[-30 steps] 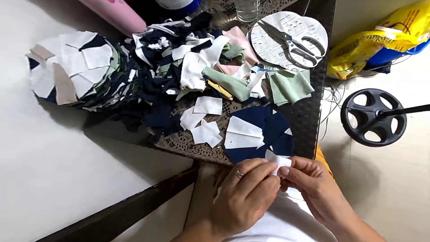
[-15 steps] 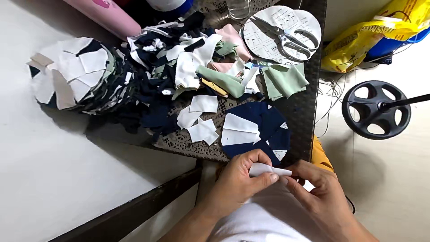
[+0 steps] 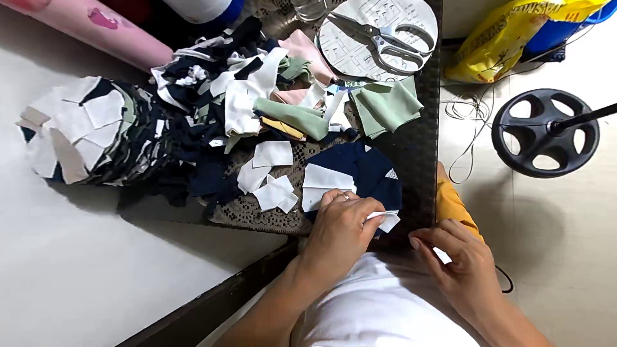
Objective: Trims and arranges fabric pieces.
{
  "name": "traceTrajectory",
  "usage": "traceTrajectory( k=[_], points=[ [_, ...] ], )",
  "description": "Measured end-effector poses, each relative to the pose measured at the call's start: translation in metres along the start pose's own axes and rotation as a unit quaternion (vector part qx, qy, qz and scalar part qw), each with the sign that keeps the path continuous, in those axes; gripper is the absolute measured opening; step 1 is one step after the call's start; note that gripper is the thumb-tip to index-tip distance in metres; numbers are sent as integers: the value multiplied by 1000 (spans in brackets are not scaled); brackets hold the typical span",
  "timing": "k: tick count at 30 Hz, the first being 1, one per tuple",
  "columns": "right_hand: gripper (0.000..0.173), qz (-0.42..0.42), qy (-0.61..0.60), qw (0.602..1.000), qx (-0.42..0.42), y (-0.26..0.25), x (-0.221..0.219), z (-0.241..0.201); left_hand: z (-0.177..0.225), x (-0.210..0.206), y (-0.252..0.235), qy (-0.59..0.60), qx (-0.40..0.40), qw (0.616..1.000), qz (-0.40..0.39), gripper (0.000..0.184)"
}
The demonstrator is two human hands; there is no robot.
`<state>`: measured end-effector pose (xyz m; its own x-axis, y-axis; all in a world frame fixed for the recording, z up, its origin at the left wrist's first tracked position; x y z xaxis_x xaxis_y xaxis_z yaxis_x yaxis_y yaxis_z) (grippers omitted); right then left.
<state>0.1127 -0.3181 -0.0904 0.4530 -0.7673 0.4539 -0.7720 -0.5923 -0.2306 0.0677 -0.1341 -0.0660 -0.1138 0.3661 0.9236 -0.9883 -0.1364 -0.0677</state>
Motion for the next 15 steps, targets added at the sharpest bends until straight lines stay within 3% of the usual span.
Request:
traceTrajectory(
  k=[15],
  points=[
    [22,38,10,999,27,-1,-2,8,-5,-6,0,7,72,997,10,17]
  ],
)
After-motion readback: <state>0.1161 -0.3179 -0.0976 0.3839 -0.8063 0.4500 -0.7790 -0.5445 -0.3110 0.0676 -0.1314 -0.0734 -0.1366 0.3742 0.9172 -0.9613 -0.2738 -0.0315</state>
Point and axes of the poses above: each hand's wrist, its own y-axis away from the middle knuckle, its own x-axis out of the back of the hand, z = x × y, the point moved 6 cm from there along -y, towards the middle knuckle, and after that the axes turned 11 degrees about -y, right-handed, at the moved point
